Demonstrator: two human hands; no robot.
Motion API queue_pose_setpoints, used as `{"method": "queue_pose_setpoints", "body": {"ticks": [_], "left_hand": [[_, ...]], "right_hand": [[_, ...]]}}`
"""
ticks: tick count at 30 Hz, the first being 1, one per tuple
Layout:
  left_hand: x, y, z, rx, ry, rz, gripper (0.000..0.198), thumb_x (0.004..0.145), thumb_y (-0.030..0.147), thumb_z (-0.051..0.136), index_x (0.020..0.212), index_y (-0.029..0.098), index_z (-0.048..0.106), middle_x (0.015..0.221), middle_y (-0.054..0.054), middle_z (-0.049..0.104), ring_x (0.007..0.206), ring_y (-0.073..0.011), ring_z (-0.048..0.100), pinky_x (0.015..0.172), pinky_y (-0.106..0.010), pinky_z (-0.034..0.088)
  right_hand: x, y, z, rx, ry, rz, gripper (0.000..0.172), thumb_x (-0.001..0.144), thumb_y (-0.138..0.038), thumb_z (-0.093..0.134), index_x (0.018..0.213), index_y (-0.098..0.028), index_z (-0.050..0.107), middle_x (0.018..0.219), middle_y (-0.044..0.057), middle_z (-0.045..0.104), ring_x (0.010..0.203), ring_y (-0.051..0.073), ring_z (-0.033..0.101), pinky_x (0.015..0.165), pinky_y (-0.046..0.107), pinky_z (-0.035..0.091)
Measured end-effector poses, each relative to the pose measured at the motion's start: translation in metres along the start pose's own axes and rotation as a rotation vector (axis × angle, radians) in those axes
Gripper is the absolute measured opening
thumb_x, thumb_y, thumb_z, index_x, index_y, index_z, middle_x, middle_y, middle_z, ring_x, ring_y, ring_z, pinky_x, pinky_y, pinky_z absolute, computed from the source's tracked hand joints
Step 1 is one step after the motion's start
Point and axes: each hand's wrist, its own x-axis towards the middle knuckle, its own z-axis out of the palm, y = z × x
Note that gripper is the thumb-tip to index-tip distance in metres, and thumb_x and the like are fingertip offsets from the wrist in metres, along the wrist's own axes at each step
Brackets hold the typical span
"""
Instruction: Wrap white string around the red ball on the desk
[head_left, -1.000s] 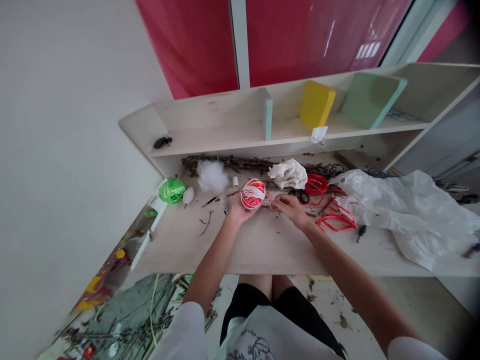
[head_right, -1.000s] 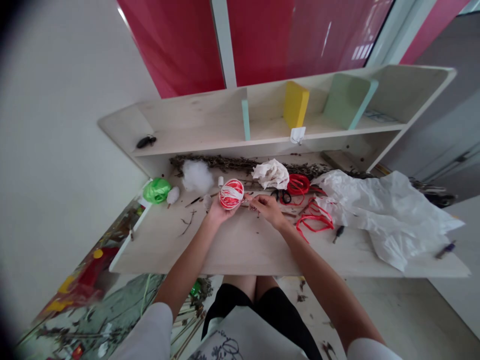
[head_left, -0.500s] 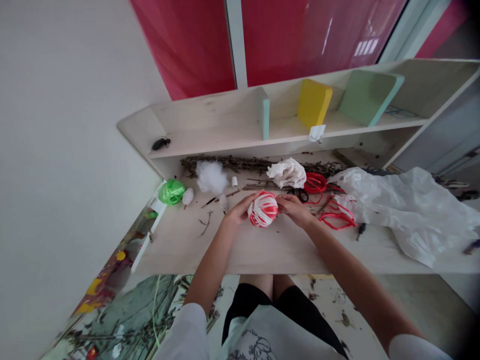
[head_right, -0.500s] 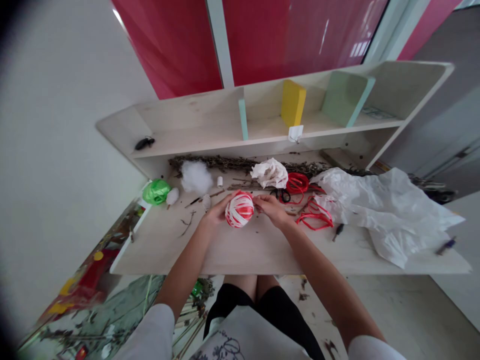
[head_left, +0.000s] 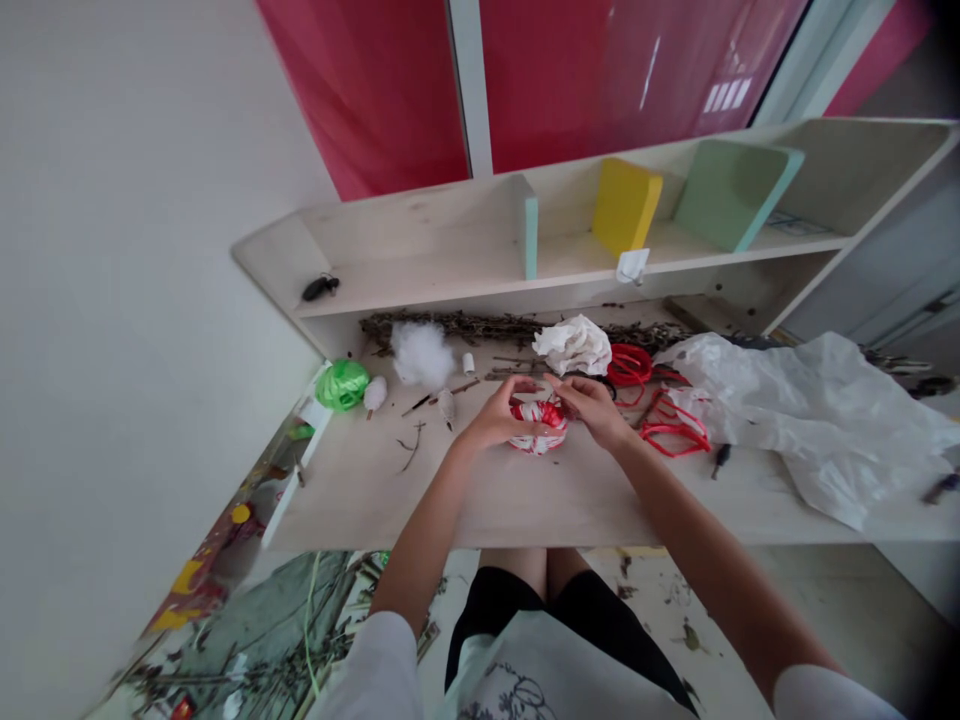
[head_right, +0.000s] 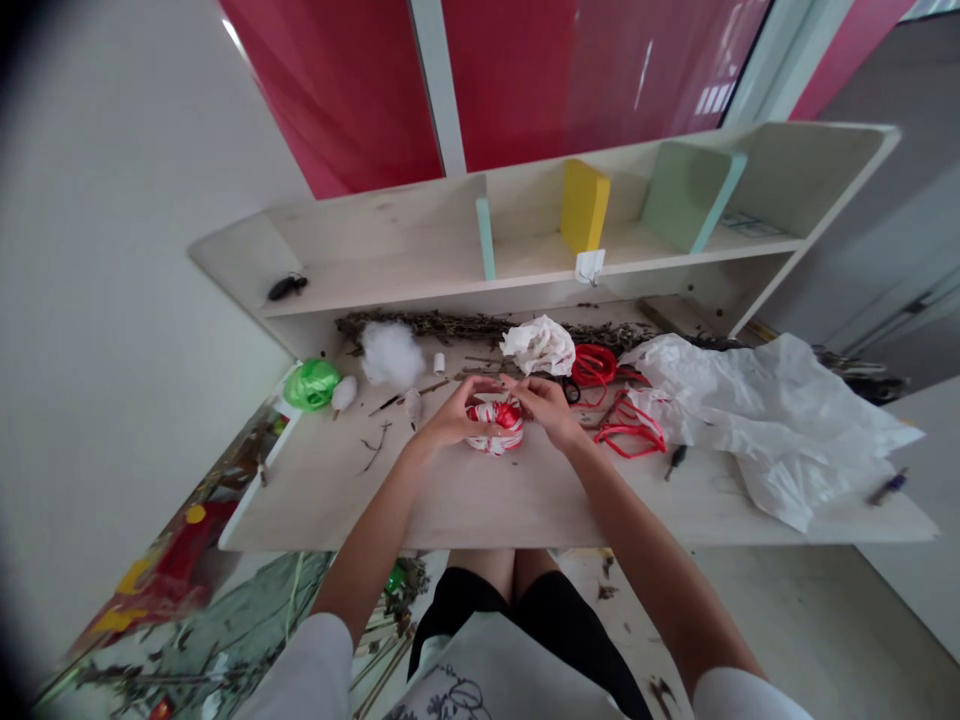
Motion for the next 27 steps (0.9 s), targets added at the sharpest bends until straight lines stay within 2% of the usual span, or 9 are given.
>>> {"method": "queue_pose_setpoints", "body": {"ticks": [2,3,7,9,13,16,18,22,27], "left_hand": [[0.0,-0.001,0.004,-0.017,-0.017,0.007,0.087,0.047,0.031,0.092,0.127,0.023,0.059,0.13,-0.014,0.06,0.114,-0.0262,0.059,0.095,-0.035,0.046],[0.0,-0.001,0.006,-0.01,-0.042,-0.002,0.084,0.049,0.032,0.091,0.126,0.022,0.06,0.128,-0.013,0.061,0.112,-0.026,0.06,0.094,-0.035,0.046],[0.0,0.004,0.014,0.103,-0.128,0.055,0.05,0.058,0.039,0.086,0.101,0.017,0.073,0.105,-0.01,0.07,0.099,-0.0246,0.064,0.09,-0.033,0.047],[0.0,0.005,0.017,0.107,-0.099,0.064,0.044,0.06,0.042,0.085,0.094,0.016,0.074,0.098,-0.009,0.071,0.095,-0.0234,0.064,0.088,-0.032,0.048],[0.003,-0.005,0.02,-0.041,-0.033,-0.064,0.05,0.068,0.051,0.077,0.101,0.015,0.071,0.095,-0.009,0.071,0.084,-0.0209,0.065,0.077,-0.031,0.049],[0.006,-0.014,0.02,0.013,0.054,-0.06,0.05,0.072,0.057,0.072,0.097,0.014,0.07,0.091,-0.008,0.071,0.081,-0.0193,0.064,0.072,-0.028,0.048],[0.007,-0.017,0.02,0.059,0.095,-0.043,0.049,0.075,0.059,0.068,0.097,0.015,0.07,0.09,-0.007,0.071,0.081,-0.0186,0.064,0.071,-0.026,0.048],[0.007,-0.013,0.02,0.085,0.144,-0.021,0.045,0.077,0.056,0.067,0.099,0.017,0.07,0.094,-0.008,0.072,0.084,-0.0189,0.065,0.073,-0.026,0.048],[0.005,-0.005,0.025,0.031,0.265,0.065,0.039,0.077,0.048,0.071,0.104,0.02,0.069,0.103,-0.008,0.073,0.093,-0.0193,0.065,0.085,-0.028,0.048]], "right_hand": [[-0.002,-0.004,-0.001,0.006,-0.012,-0.039,0.057,0.053,-0.068,0.078,0.052,-0.02,0.048,0.043,-0.008,0.035,0.041,0.005,0.028,0.043,0.024,0.023],[-0.004,-0.006,-0.001,0.001,-0.016,-0.061,0.056,0.055,-0.068,0.077,0.053,-0.02,0.049,0.043,-0.008,0.035,0.041,0.005,0.028,0.043,0.024,0.023],[-0.006,-0.01,-0.002,-0.031,-0.037,-0.117,0.054,0.059,-0.067,0.076,0.054,-0.019,0.051,0.041,-0.007,0.035,0.041,0.005,0.027,0.044,0.024,0.024],[-0.006,-0.01,-0.002,-0.063,-0.05,-0.128,0.054,0.06,-0.067,0.075,0.054,-0.019,0.051,0.041,-0.007,0.036,0.041,0.006,0.027,0.044,0.025,0.023],[-0.007,-0.009,-0.001,-0.101,-0.031,-0.149,0.052,0.062,-0.067,0.072,0.054,-0.02,0.052,0.043,-0.005,0.04,0.043,0.007,0.028,0.045,0.025,0.024],[-0.008,-0.011,0.0,-0.07,-0.028,-0.17,0.05,0.063,-0.066,0.073,0.055,-0.02,0.054,0.046,-0.004,0.044,0.045,0.008,0.031,0.048,0.027,0.031],[-0.008,-0.012,0.0,-0.043,-0.011,-0.178,0.049,0.061,-0.065,0.075,0.055,-0.02,0.056,0.045,-0.005,0.041,0.045,0.007,0.03,0.05,0.027,0.033],[-0.007,-0.011,-0.001,-0.013,0.04,-0.134,0.049,0.06,-0.065,0.076,0.056,-0.02,0.056,0.042,-0.007,0.033,0.042,0.006,0.024,0.046,0.026,0.027],[-0.004,-0.008,-0.003,0.049,0.047,-0.109,0.051,0.061,-0.06,0.078,0.052,-0.02,0.048,0.043,-0.007,0.033,0.042,0.005,0.022,0.045,0.027,0.026]]}}
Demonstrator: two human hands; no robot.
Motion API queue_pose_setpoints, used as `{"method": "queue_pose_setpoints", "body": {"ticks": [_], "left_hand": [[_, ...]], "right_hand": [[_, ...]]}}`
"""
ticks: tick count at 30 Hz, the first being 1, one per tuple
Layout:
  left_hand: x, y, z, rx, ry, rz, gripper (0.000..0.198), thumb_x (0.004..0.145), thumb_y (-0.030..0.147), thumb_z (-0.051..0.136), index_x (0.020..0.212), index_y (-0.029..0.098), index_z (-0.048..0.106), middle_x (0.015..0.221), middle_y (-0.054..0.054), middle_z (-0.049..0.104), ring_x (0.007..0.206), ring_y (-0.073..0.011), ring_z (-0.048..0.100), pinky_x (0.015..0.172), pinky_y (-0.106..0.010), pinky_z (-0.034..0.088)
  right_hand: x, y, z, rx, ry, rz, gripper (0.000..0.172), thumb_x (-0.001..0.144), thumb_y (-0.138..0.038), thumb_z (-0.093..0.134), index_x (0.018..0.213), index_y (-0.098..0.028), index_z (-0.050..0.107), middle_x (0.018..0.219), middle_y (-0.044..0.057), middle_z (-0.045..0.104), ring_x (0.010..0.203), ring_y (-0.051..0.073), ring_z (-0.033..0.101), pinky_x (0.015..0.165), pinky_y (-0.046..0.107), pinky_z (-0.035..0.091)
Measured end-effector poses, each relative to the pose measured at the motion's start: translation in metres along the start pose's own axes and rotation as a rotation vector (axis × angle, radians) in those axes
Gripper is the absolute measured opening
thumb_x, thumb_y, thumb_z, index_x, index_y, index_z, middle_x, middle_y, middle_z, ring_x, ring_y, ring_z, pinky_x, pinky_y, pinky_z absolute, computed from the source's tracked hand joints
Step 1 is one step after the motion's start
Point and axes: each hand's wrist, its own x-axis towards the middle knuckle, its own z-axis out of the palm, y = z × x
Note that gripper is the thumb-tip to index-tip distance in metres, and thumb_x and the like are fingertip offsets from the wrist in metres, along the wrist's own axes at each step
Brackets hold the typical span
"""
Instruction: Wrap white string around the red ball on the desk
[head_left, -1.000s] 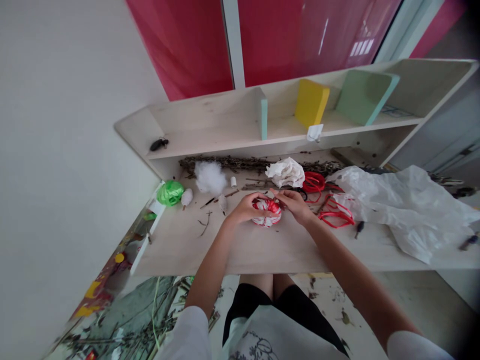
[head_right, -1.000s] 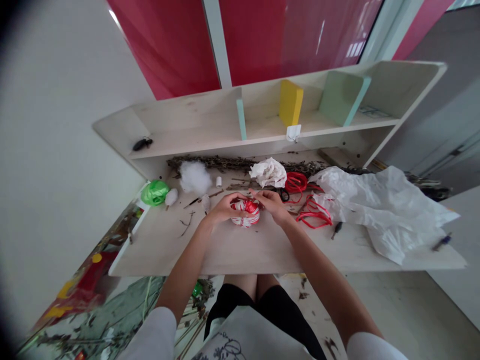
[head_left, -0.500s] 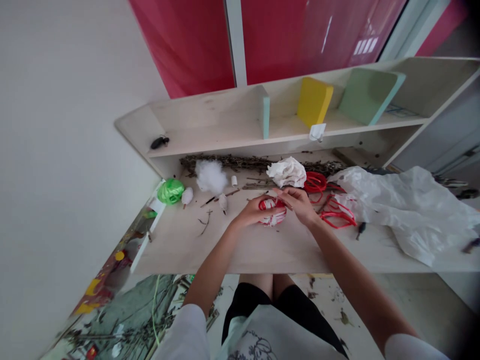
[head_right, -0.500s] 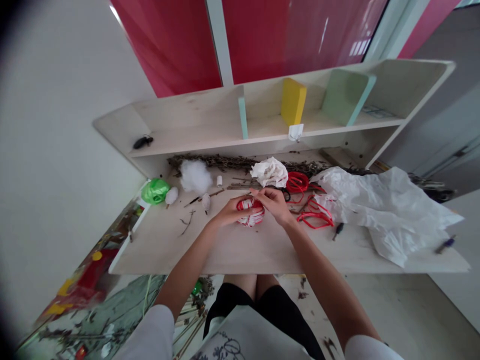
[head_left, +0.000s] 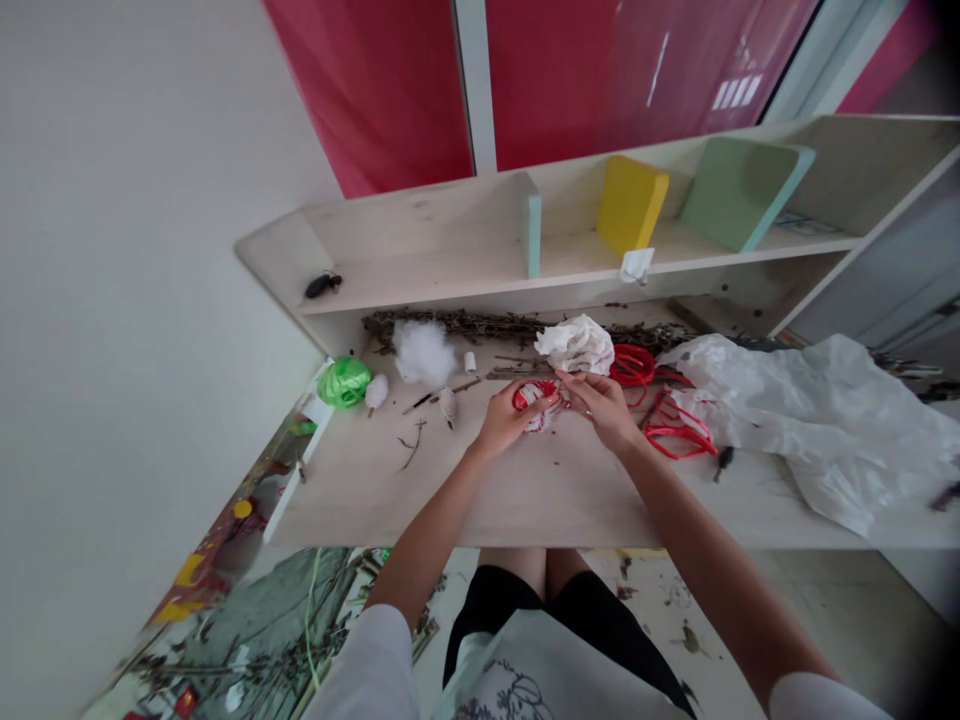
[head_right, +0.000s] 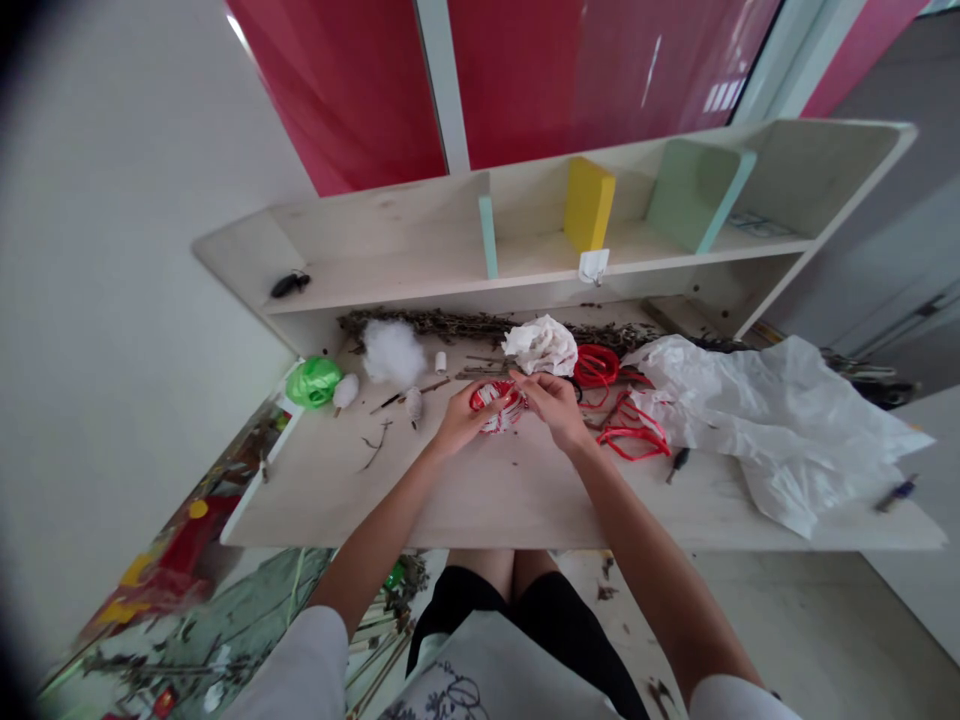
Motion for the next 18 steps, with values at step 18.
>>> {"method": "queue_pose_setpoints", "body": {"ticks": [18], "left_hand": [[0.01,-0.011,0.0,-0.117,0.395,-0.003,0.036,0.087,0.051,0.055,0.087,0.016,0.066,0.085,-0.007,0.069,0.08,-0.0174,0.062,0.078,-0.03,0.049]], "right_hand": [[-0.012,0.001,0.01,-0.356,-0.392,-0.018,0.052,0.079,-0.066,0.059,0.07,-0.015,0.068,0.05,-0.004,0.041,0.048,0.008,0.033,0.047,0.024,0.024]]}}
